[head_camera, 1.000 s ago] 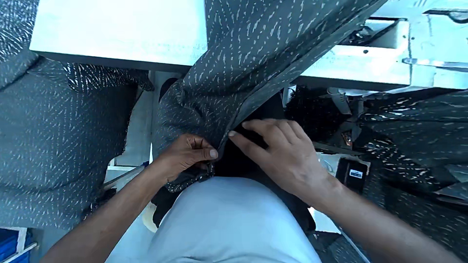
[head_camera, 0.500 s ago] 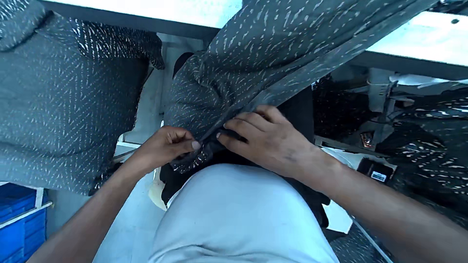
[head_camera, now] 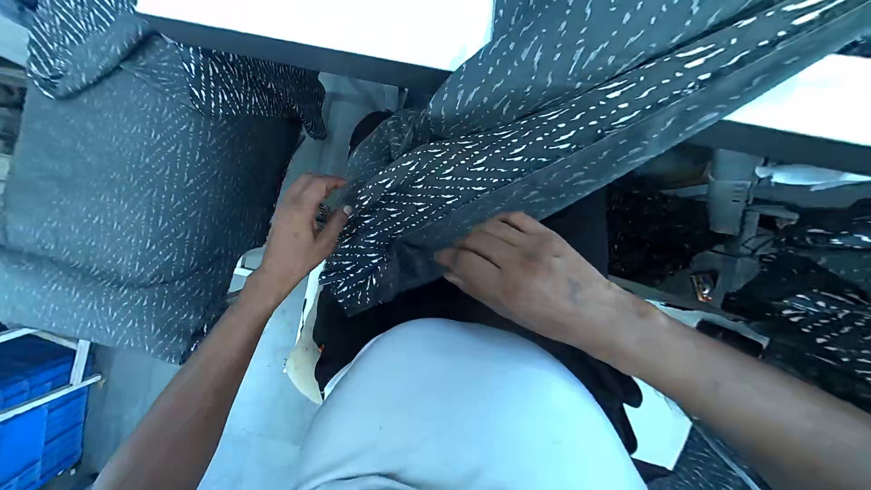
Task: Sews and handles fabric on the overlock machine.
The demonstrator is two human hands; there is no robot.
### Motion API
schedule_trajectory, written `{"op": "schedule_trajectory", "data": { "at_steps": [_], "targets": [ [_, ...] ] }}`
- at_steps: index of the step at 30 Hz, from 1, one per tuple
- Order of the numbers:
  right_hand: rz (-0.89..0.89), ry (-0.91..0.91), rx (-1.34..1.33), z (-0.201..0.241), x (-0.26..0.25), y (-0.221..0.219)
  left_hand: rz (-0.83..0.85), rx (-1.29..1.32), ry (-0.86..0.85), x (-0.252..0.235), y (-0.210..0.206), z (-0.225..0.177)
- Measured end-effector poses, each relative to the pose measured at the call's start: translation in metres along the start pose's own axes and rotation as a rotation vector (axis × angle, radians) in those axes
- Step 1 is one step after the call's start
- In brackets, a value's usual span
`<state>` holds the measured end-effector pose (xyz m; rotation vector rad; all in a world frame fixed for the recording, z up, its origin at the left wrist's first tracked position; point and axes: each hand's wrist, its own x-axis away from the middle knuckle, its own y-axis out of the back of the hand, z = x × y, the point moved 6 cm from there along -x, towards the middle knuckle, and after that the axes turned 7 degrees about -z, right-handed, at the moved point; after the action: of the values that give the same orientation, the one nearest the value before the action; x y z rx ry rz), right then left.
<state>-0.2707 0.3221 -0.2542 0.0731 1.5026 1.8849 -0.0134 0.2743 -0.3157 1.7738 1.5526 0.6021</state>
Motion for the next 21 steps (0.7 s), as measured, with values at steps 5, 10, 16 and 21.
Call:
{"op": "schedule_trajectory", "data": {
  "at_steps": [5,10,16,21],
  "targets": [
    [0.301,-0.019,-0.139,-0.003,-0.044,-0.057,0.163,-0.024,0.051,-0.013,-0.025,0.003],
    [0.367,0.058,-0.122,0.021,-0.059,-0.081,0.142,-0.123,0.031,-0.026,-0.02,0.006],
    [0.229,0.149,-0.283,0.091,-0.092,-0.047,0.452,0.697,0.409,0.013,0.027,-0.021],
    [0.306,0.208,-0.334,0.129,-0.08,-0.017,0.697,0.989,0.583,0.084,0.019,-0.039]
  ]
}}
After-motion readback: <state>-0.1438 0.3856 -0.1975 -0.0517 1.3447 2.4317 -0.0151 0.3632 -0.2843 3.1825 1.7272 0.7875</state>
